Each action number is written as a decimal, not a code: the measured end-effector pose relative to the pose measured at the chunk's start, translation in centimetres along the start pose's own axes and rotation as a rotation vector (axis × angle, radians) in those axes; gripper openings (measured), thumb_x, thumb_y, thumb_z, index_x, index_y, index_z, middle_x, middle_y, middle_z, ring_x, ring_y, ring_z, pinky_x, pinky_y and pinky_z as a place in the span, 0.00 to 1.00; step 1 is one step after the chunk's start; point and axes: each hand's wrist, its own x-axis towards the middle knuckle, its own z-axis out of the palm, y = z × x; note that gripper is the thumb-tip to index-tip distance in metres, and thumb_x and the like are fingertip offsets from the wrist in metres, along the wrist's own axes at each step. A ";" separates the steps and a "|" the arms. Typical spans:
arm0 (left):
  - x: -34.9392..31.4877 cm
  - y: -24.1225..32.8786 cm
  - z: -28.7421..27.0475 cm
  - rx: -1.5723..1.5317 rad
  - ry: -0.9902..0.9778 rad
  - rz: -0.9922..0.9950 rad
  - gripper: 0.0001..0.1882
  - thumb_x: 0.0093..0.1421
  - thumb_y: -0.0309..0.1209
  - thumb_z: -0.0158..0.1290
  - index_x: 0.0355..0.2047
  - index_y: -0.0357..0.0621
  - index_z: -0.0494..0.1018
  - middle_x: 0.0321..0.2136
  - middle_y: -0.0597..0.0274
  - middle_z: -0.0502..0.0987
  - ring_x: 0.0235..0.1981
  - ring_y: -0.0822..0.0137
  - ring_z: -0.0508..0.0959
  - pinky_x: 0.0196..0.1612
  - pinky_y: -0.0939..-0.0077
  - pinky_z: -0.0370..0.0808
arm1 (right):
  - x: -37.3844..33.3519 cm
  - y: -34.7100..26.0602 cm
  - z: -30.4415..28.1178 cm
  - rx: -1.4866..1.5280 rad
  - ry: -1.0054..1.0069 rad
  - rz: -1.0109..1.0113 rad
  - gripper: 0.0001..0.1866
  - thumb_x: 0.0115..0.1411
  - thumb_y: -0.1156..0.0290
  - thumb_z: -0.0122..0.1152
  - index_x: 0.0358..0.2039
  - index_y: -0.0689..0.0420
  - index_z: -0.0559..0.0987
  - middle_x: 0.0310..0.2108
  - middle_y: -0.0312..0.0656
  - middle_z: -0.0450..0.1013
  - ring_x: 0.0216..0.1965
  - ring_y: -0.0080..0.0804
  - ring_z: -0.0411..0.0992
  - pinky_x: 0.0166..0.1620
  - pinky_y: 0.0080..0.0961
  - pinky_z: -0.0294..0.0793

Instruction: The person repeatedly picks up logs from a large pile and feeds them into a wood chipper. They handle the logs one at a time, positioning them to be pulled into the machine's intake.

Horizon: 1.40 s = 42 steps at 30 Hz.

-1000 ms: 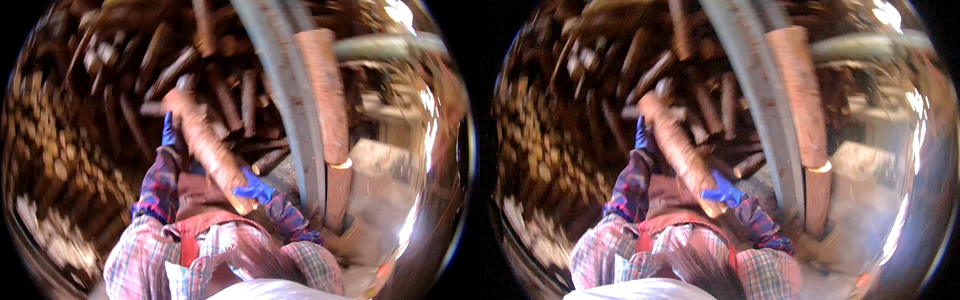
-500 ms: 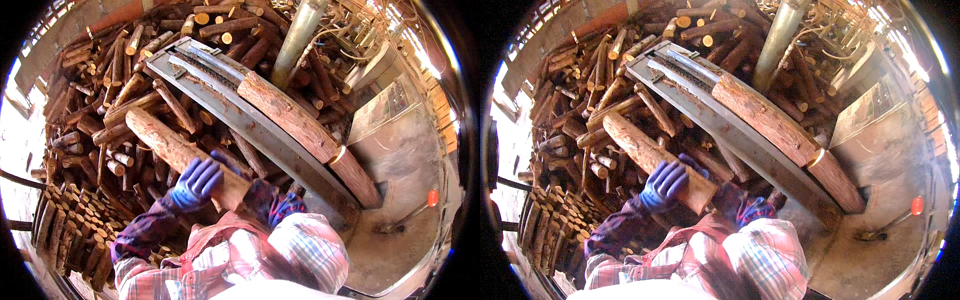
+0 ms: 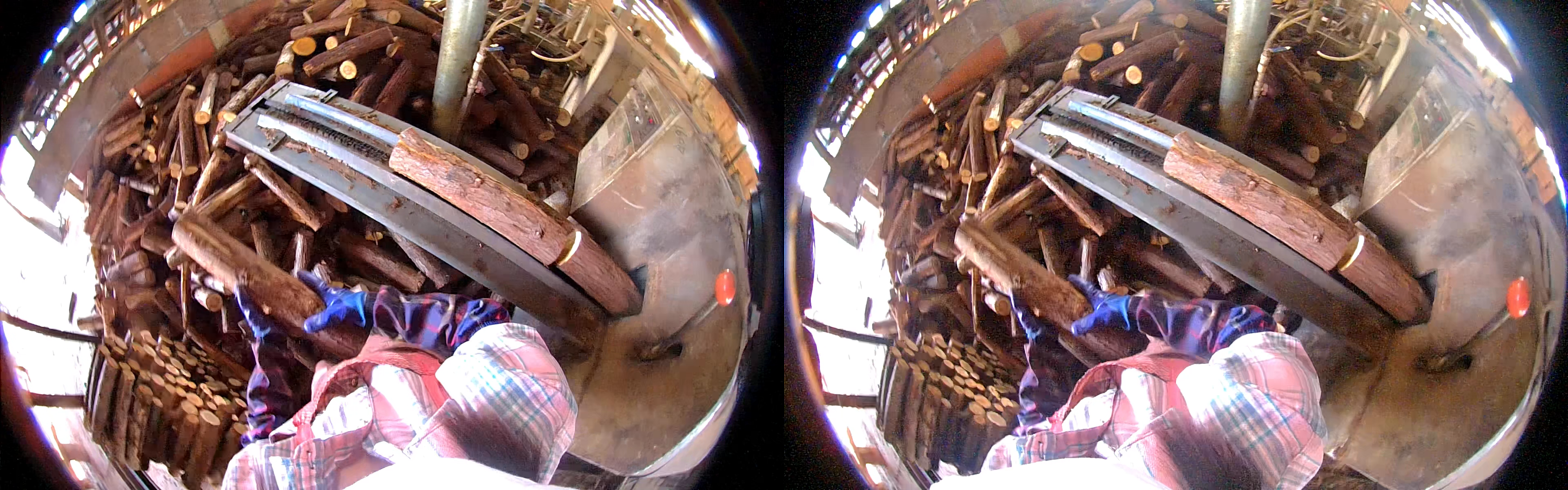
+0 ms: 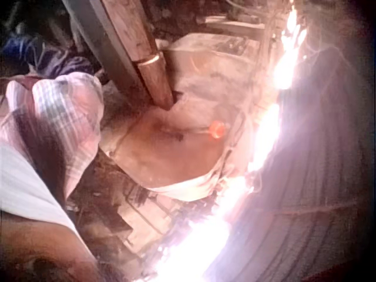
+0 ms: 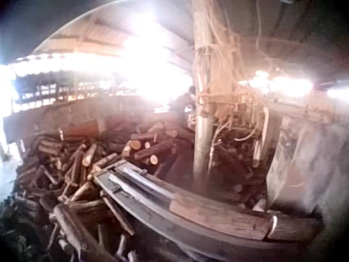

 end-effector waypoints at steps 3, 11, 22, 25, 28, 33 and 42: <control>1.9 -0.5 4.3 0.077 -0.045 0.061 0.23 0.66 0.40 0.43 0.57 0.42 0.63 0.53 0.59 0.69 0.54 0.63 0.66 0.60 0.69 0.61 | -0.4 -3.0 -1.2 0.093 0.089 -0.114 0.60 0.39 0.67 0.77 0.66 0.53 0.46 0.63 0.41 0.55 0.62 0.36 0.56 0.62 0.33 0.56; 2.4 1.4 20.9 0.809 -0.457 0.503 0.27 0.61 0.34 0.53 0.57 0.33 0.61 0.50 0.55 0.70 0.51 0.66 0.70 0.54 0.73 0.67 | 1.6 -11.7 -12.6 -0.227 0.345 -0.513 0.49 0.48 0.70 0.69 0.66 0.50 0.49 0.59 0.48 0.59 0.57 0.38 0.61 0.60 0.33 0.60; -0.7 -2.5 -4.7 1.286 0.264 0.081 0.34 0.52 0.46 0.59 0.53 0.37 0.66 0.42 0.55 0.75 0.44 0.67 0.74 0.49 0.72 0.70 | 6.7 -10.6 -38.0 -1.272 0.442 -0.103 0.57 0.40 0.58 0.75 0.66 0.52 0.49 0.62 0.52 0.56 0.62 0.45 0.56 0.62 0.33 0.57; -9.0 -2.2 -22.2 1.097 0.747 0.106 0.30 0.51 0.42 0.61 0.48 0.33 0.70 0.40 0.56 0.76 0.42 0.66 0.74 0.49 0.71 0.70 | 7.8 -9.4 -37.9 -1.363 0.416 -0.112 0.58 0.39 0.57 0.76 0.66 0.53 0.48 0.60 0.52 0.59 0.59 0.48 0.61 0.59 0.36 0.62; -17.2 -4.3 -32.6 0.775 0.945 -0.189 0.23 0.52 0.44 0.61 0.42 0.41 0.74 0.31 0.61 0.74 0.31 0.69 0.71 0.33 0.71 0.69 | 5.7 -11.1 -38.5 -1.395 0.446 0.073 0.53 0.41 0.55 0.74 0.64 0.53 0.53 0.58 0.53 0.61 0.57 0.50 0.62 0.57 0.39 0.64; -23.5 -13.6 -41.5 0.295 1.194 -0.033 0.23 0.53 0.49 0.58 0.41 0.45 0.76 0.29 0.66 0.75 0.25 0.69 0.71 0.27 0.69 0.66 | 5.6 -9.0 -28.0 -1.881 0.655 -0.184 0.45 0.44 0.52 0.69 0.60 0.53 0.62 0.55 0.56 0.64 0.55 0.55 0.63 0.55 0.45 0.66; -9.3 -14.9 -31.3 0.361 0.824 -0.109 0.17 0.58 0.35 0.57 0.45 0.37 0.74 0.36 0.62 0.77 0.38 0.71 0.74 0.42 0.74 0.73 | 9.2 27.4 -10.3 -1.356 -0.627 0.624 0.44 0.43 0.46 0.67 0.57 0.58 0.67 0.52 0.53 0.68 0.52 0.49 0.67 0.56 0.37 0.66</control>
